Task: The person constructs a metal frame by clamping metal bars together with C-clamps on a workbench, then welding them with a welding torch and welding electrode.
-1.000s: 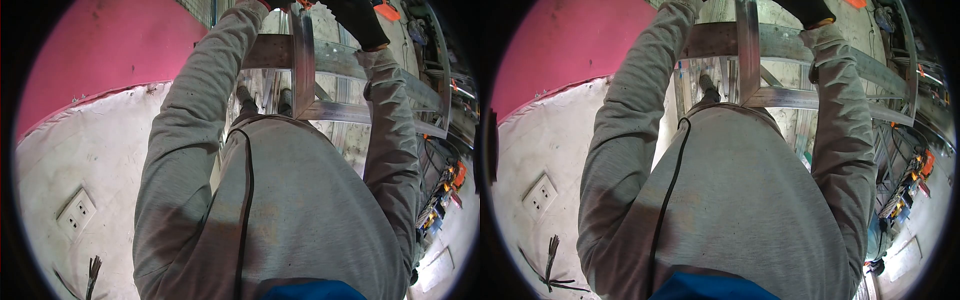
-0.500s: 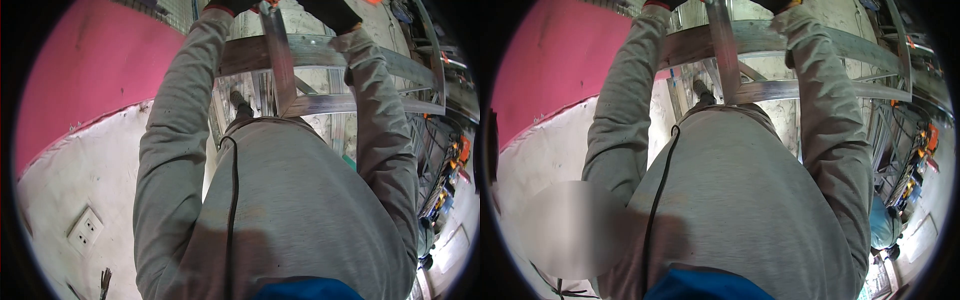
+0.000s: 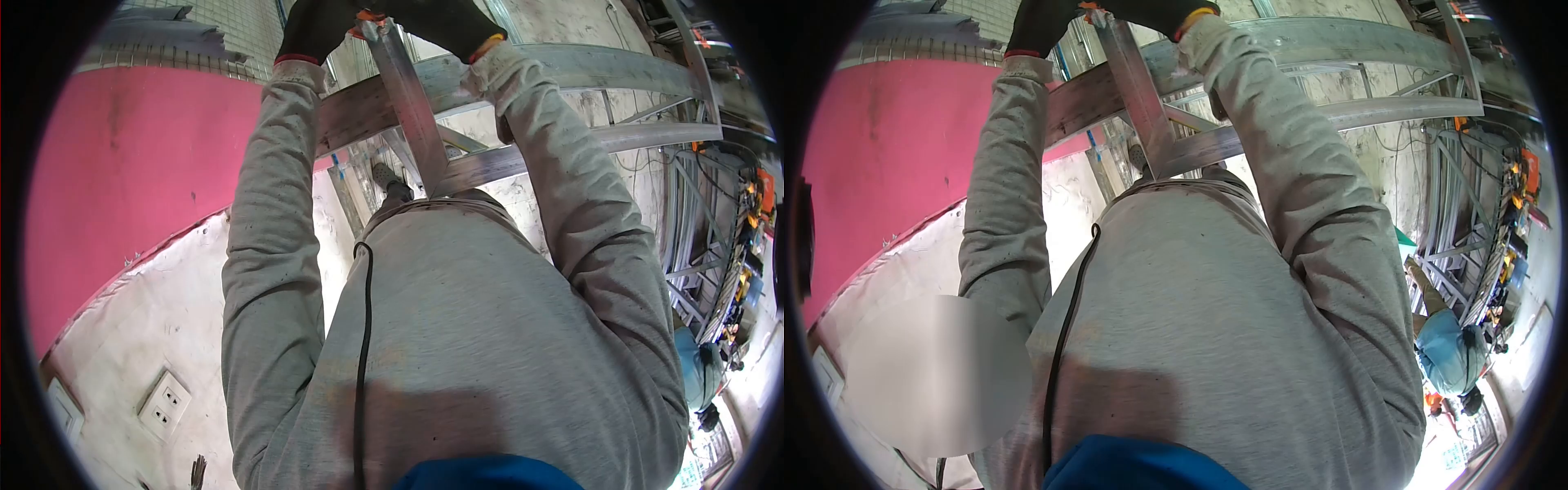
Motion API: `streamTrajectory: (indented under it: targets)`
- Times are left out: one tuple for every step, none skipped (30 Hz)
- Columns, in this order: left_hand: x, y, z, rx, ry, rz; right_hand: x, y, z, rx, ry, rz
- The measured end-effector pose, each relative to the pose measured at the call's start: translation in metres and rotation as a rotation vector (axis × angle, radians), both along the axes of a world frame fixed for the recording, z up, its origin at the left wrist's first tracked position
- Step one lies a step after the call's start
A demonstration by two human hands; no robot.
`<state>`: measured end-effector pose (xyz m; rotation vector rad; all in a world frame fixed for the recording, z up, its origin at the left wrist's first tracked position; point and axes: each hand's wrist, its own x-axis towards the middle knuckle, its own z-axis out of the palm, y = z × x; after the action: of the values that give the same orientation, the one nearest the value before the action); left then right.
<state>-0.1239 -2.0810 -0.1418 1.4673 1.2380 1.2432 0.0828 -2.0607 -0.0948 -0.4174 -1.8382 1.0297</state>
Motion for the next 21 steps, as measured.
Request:
streamTrajectory:
  targets:
    - [-0.001,-0.001,0.003,0.000,0.001,-0.007,0.004,0.001,0.003,0.022,-0.092,-0.020]
    - [0.000,-0.002,0.005,-0.050,-0.025,0.007,0.000,-0.003,0.001,0.065,-0.135,-0.158]
    - [0.003,-0.002,0.007,-0.096,-0.053,0.016,-0.002,-0.013,-0.002,-0.023,-0.075,-0.207]
    - [0.007,-0.006,0.010,-0.091,-0.245,-0.045,-0.004,-0.014,-0.006,0.036,-0.066,-0.244]
    - [0.009,-0.003,0.009,-0.120,-0.242,-0.032,-0.002,-0.013,-0.007,0.096,-0.055,-0.277]
    - [0.008,-0.002,0.002,-0.076,-0.256,-0.069,0.005,-0.014,-0.007,-0.089,-0.128,-0.178]
    - [0.000,-0.001,-0.003,-0.031,-0.262,-0.099,0.015,-0.016,-0.002,-0.083,-0.112,-0.181]
    - [0.006,-0.011,0.011,-0.086,-0.061,0.072,0.031,-0.020,0.003,0.040,-0.263,-0.229]
    - [0.016,-0.027,0.030,-0.139,0.138,0.247,0.051,-0.025,0.006,0.162,-0.415,-0.275]
    - [0.019,-0.037,0.050,-0.306,0.205,0.318,0.077,-0.031,0.007,0.184,-0.453,-0.189]
    - [0.017,-0.052,0.048,-0.311,0.213,0.325,0.110,-0.038,0.008,0.205,-0.493,-0.102]
    - [0.014,-0.069,0.035,0.048,0.448,0.379,0.148,-0.047,0.012,0.244,-0.684,-0.065]
    - [0.017,-0.092,0.027,0.149,0.499,0.386,0.182,-0.061,0.017,0.244,-0.808,-0.018]
    - [0.019,-0.115,0.019,0.251,0.553,0.398,0.213,-0.076,0.021,0.216,-0.927,-0.029]
    - [0.027,-0.142,0.016,0.093,0.467,0.365,0.240,-0.088,0.022,0.190,-1.044,-0.042]
    - [0.036,-0.170,0.014,-0.066,0.388,0.344,0.261,-0.096,0.025,0.186,-1.064,-0.050]
    - [0.046,-0.192,0.012,-0.226,0.344,0.309,0.278,-0.100,0.025,0.178,-1.085,-0.060]
    - [0.059,-0.208,0.009,-0.288,0.268,0.288,0.293,-0.100,0.021,0.213,-1.099,-0.074]
    - [0.073,-0.218,0.006,-0.351,0.192,0.264,0.304,-0.101,0.017,0.245,-1.115,-0.090]
    - [0.086,-0.224,0.005,-0.295,0.253,0.279,0.306,-0.100,0.018,0.267,-1.163,-0.102]
    - [0.098,-0.227,0.003,-0.236,0.313,0.294,0.307,-0.099,0.014,0.366,-1.154,-0.131]
